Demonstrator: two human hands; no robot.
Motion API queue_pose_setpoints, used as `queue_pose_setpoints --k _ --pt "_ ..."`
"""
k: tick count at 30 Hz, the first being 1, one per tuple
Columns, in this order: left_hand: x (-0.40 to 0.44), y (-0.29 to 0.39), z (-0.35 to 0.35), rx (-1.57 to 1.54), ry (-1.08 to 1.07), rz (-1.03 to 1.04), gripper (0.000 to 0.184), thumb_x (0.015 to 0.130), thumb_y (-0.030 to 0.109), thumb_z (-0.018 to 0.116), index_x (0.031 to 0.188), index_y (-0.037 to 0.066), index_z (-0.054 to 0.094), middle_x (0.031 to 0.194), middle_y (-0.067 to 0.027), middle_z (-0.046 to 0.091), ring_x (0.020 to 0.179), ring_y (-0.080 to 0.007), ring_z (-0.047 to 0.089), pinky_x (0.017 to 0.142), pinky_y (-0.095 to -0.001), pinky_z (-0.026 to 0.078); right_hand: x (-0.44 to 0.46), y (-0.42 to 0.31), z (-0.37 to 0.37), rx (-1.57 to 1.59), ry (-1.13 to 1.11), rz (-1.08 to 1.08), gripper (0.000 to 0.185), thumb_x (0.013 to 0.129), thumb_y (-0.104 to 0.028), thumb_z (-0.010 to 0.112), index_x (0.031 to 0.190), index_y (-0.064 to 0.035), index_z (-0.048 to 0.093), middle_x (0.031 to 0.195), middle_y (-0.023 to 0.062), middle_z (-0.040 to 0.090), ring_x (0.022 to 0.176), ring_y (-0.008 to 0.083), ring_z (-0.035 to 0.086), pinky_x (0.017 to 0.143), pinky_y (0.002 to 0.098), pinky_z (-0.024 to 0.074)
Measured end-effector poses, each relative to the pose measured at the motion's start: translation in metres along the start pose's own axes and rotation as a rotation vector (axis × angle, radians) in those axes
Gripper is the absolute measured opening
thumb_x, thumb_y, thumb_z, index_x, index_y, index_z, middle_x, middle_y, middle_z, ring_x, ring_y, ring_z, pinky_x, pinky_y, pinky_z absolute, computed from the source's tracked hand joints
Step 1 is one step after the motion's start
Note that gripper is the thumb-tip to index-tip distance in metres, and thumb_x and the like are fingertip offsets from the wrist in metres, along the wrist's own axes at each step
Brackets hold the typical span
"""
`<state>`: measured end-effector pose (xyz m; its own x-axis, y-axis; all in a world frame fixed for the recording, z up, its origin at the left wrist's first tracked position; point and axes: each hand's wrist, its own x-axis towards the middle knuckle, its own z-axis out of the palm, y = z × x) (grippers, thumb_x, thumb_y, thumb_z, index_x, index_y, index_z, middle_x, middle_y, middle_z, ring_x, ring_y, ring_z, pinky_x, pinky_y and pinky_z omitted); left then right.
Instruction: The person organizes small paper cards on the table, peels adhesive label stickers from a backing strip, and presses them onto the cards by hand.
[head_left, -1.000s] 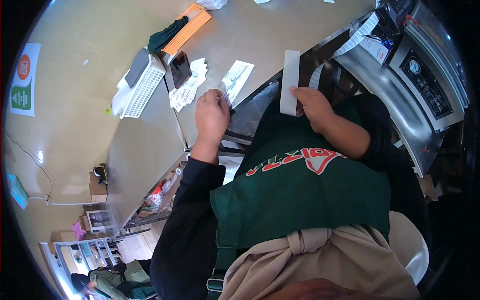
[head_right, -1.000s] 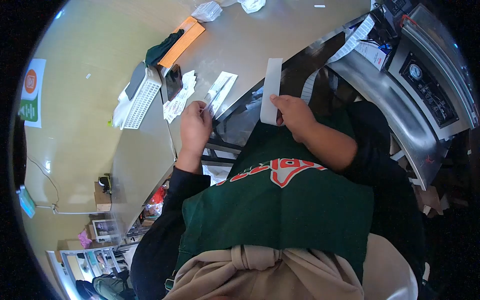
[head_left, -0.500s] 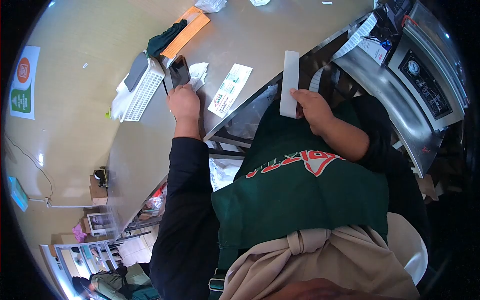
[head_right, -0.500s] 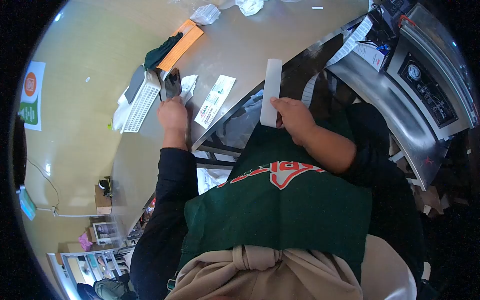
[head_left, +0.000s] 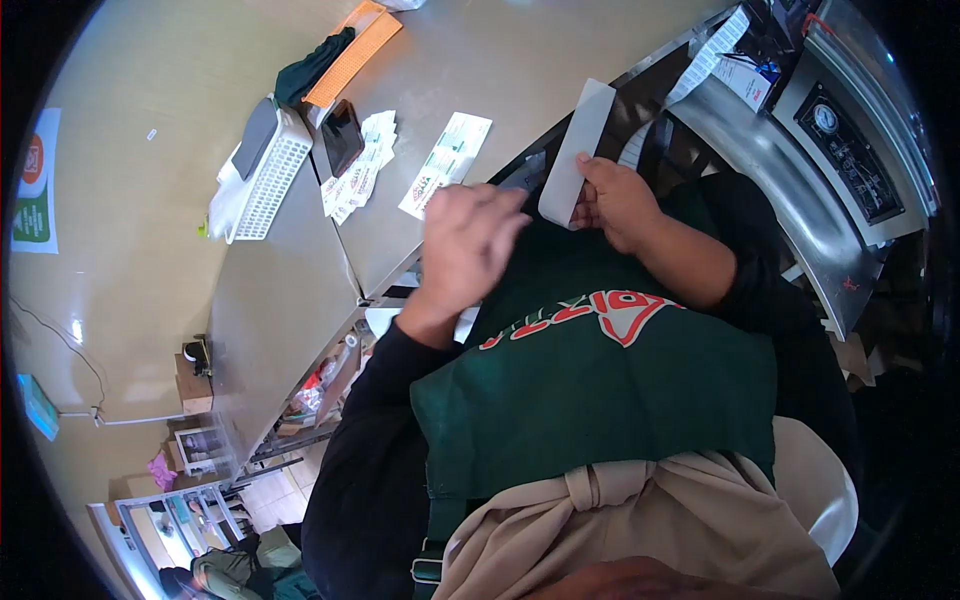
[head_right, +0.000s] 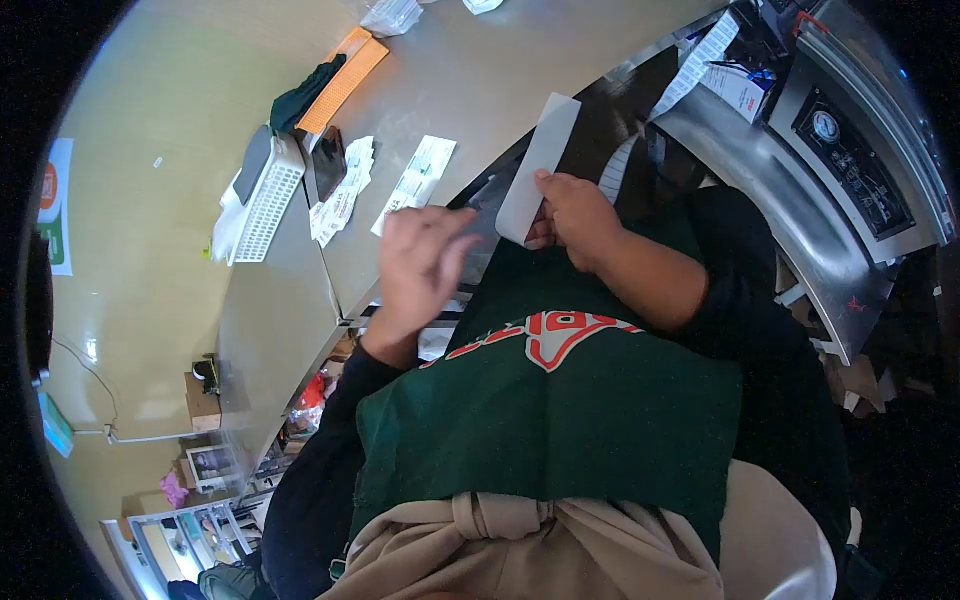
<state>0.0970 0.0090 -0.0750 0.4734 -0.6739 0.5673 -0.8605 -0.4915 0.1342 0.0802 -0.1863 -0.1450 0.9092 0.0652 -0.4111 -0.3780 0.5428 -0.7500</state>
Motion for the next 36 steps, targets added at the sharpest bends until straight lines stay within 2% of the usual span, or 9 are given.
queue_pose_setpoints --k 9,12,15,24,27,30,36 --pt "-0.008 0.013 0.033 -0.037 0.028 0.012 0.03 0.062 0.007 0.075 0.09 0.008 0.065 0.086 -0.0067 0.057 0.08 -0.0255 0.053 0.071 -0.0351 0.042 0.008 0.009 -0.011 0.1 -0.09 0.113 0.033 0.095 -0.037 0.041 0.1 -0.0066 0.052 0.078 0.0081 0.062 0.065 0.0178 0.058 0.059 0.033 0.0475" --pt "-0.007 0.011 0.033 -0.001 0.059 0.08 0.029 0.061 0.006 0.075 0.088 0.007 0.065 0.084 -0.0061 0.056 0.079 -0.0247 0.053 0.069 -0.0351 0.041 0.009 0.01 -0.009 0.202 -0.087 0.157 0.032 0.095 -0.037 0.042 0.1 -0.0071 0.053 0.077 0.0069 0.062 0.065 0.0173 0.057 0.059 0.0327 0.0467" --pt "-0.001 0.01 0.036 0.06 0.179 0.172 0.027 0.06 0.005 0.075 0.085 0.007 0.065 0.083 -0.0052 0.055 0.078 -0.0243 0.053 0.068 -0.0344 0.04 0.005 0.004 -0.004 0.24 -0.056 0.156 0.031 0.095 -0.037 0.042 0.099 -0.008 0.053 0.078 0.0064 0.062 0.065 0.0174 0.057 0.06 0.0328 0.0459" --pt "0.023 0.008 0.04 -0.111 0.081 0.106 0.026 0.059 0.004 0.074 0.084 0.008 0.065 0.088 -0.0058 0.056 0.08 -0.025 0.053 0.072 -0.0356 0.04 0.02 0.008 -0.016 0.406 0.009 0.102 0.029 0.095 -0.037 0.043 0.095 -0.0101 0.054 0.078 0.0047 0.062 0.066 0.0174 0.055 0.063 0.034 0.0428" --pt "0.033 0.005 0.037 -0.091 0.086 0.159 0.026 0.059 0.004 0.074 0.082 0.008 0.065 0.088 -0.0053 0.056 0.081 -0.0245 0.053 0.072 -0.036 0.04 0.017 0.002 -0.013 0.447 -0.015 0.093 0.029 0.095 -0.037 0.043 0.094 -0.0104 0.054 0.08 0.0044 0.062 0.066 0.0177 0.054 0.063 0.0347 0.0427" --pt "0.042 0.005 0.031 0.014 0.138 0.312 0.023 0.059 0.004 0.074 0.08 0.008 0.065 0.089 -0.0051 0.056 0.081 -0.0241 0.053 0.072 -0.0362 0.04 0.018 -0.006 -0.014 0.438 0.002 0.078 0.028 0.095 -0.036 0.043 0.098 -0.0102 0.054 0.083 0.0047 0.063 0.069 0.0185 0.056 0.064 0.0359 0.0426" --pt "0.06 -0.002 0.033 -0.09 0.212 0.356 0.019 0.061 0.002 0.071 0.078 0.007 0.064 0.087 -0.0055 0.056 0.079 -0.0243 0.052 0.068 -0.0364 0.04 0.005 -0.034 -0.005 0.49 0.054 -0.013 0.03 0.096 -0.035 0.042 0.105 -0.0089 0.054 0.089 0.0066 0.064 0.078 0.0202 0.06 0.065 0.0357 0.0428"
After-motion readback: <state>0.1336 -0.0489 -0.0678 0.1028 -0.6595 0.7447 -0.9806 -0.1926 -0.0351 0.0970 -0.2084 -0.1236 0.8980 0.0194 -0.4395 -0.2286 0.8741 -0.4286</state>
